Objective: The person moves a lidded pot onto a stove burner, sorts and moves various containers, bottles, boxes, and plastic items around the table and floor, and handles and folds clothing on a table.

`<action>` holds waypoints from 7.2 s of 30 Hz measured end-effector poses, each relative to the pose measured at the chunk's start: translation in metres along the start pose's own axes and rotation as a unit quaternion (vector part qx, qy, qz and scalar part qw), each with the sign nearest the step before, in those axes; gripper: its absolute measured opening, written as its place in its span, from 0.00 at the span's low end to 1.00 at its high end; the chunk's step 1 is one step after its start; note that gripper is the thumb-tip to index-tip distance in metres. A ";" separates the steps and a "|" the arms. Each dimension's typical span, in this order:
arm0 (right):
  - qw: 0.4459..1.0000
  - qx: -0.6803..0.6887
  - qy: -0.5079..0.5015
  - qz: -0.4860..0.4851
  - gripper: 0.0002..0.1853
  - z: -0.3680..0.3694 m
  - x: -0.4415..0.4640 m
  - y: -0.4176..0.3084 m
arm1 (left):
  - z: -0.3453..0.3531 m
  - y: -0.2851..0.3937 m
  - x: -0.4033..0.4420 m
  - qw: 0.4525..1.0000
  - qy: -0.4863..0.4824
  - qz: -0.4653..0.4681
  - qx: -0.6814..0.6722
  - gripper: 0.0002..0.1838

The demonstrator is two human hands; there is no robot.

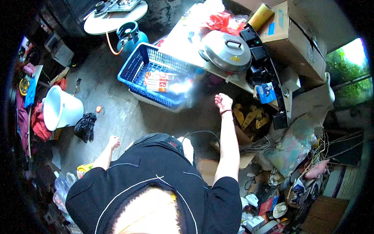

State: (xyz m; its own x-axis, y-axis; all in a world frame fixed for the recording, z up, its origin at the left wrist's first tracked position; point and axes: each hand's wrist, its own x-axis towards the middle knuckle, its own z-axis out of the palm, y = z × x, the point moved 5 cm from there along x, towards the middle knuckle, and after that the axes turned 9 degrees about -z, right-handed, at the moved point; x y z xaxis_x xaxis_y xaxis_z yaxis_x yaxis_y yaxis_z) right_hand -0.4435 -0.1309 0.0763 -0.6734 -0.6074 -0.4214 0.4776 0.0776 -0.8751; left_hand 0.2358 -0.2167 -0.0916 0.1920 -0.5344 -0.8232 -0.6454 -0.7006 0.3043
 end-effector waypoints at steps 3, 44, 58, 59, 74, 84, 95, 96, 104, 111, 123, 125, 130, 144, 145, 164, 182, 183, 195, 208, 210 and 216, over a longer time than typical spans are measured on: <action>0.994 -0.047 -0.017 -0.096 0.07 0.035 0.016 -0.076 | 0.011 0.022 0.003 1.000 -0.008 -0.005 -0.019 0.10; 0.745 -0.441 -0.339 -0.368 0.08 0.039 0.333 -0.362 | 0.322 0.621 -0.138 0.880 -0.313 0.178 -0.311 0.16; 0.763 -0.481 -0.277 -0.331 0.11 0.017 0.286 -0.369 | 0.398 0.625 -0.111 0.708 -0.375 0.197 -0.565 0.08; 0.765 -0.479 -0.276 -0.332 0.11 0.014 0.281 -0.370 | 0.371 0.619 -0.144 0.768 -0.280 0.207 -0.538 0.08; 0.520 -0.688 -0.274 -0.426 0.11 0.104 0.170 -0.280 | 0.277 0.502 -0.180 0.814 -0.292 0.042 -0.500 0.02; 0.534 -0.635 -0.301 -0.470 0.08 0.153 0.134 -0.201 | 0.258 0.497 -0.184 0.771 -0.314 0.085 -0.548 0.11; 0.716 -0.583 -0.013 -0.383 0.25 0.054 0.277 -0.241 | 0.256 0.496 -0.181 0.847 -0.199 0.107 -0.481 0.09; 0.795 -0.516 -0.059 -0.312 0.28 0.038 0.310 -0.224 | 0.257 0.493 -0.175 0.843 -0.180 0.109 -0.494 0.10; 0.957 -0.270 -0.074 -0.071 0.20 0.019 0.339 -0.185 | 0.260 0.470 -0.146 0.852 -0.149 0.133 -0.483 0.09; 0.960 -0.266 -0.055 -0.072 0.22 0.018 0.245 -0.197 | 0.210 0.430 -0.190 0.874 -0.167 0.149 -0.431 0.15; 0.937 -0.333 -0.103 -0.028 0.24 0.126 0.071 -0.160 | -0.005 0.349 -0.197 0.836 -0.233 0.250 -0.429 0.10; 0.944 -0.313 -0.102 -0.007 0.24 0.148 0.068 -0.130 | -0.043 0.325 -0.186 0.804 -0.196 0.253 -0.501 0.03; 0.948 -0.289 -0.129 0.036 0.25 0.255 0.026 -0.075 | -0.124 0.281 -0.150 0.788 -0.138 0.277 -0.532 0.03; 0.946 -0.301 -0.116 -0.028 0.15 0.509 0.086 -0.012 | -0.336 0.328 -0.024 0.804 -0.125 0.244 -0.527 0.03; 0.953 -0.281 -0.107 -0.031 0.13 0.534 0.082 -0.010 | -0.353 0.339 -0.014 0.809 -0.128 0.245 -0.519 0.03; 0.981 -0.190 -0.017 -0.038 0.09 0.859 0.215 -0.017 | -0.641 0.628 0.211 0.845 -0.140 0.307 -0.415 0.04; 0.970 -0.034 0.158 -0.183 0.07 0.964 0.506 -0.119 | -0.668 1.084 0.373 0.895 -0.166 0.317 -0.267 0.05; 0.962 -0.028 0.187 -0.198 0.06 0.965 0.535 -0.120 | -0.666 1.108 0.387 0.894 -0.156 0.326 -0.266 0.05; 0.956 0.016 0.234 -0.177 0.08 1.002 0.625 -0.102 | -0.623 1.239 0.510 0.894 -0.105 0.349 -0.260 0.04; 0.949 0.006 0.252 -0.187 0.41 1.016 0.500 -0.082 | -0.640 1.233 0.499 0.886 0.029 0.459 -0.062 0.20; 0.958 0.097 0.224 -0.149 0.37 1.006 0.446 -0.060 | -0.655 1.200 0.488 0.818 0.139 0.539 -0.143 0.24; 0.913 0.291 0.256 -0.128 0.24 0.922 0.265 0.067 | -0.627 1.076 0.485 0.801 0.011 0.589 -0.111 0.20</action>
State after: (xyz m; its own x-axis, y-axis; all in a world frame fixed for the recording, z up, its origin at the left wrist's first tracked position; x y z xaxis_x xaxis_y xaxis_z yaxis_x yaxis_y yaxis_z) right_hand -0.0704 -1.0155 0.1253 -0.9095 -0.0866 -0.4066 0.3861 -0.5388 -0.7488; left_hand 0.0975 -1.5261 0.1374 -0.4393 -0.8923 0.1044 -0.2420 0.2294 0.9428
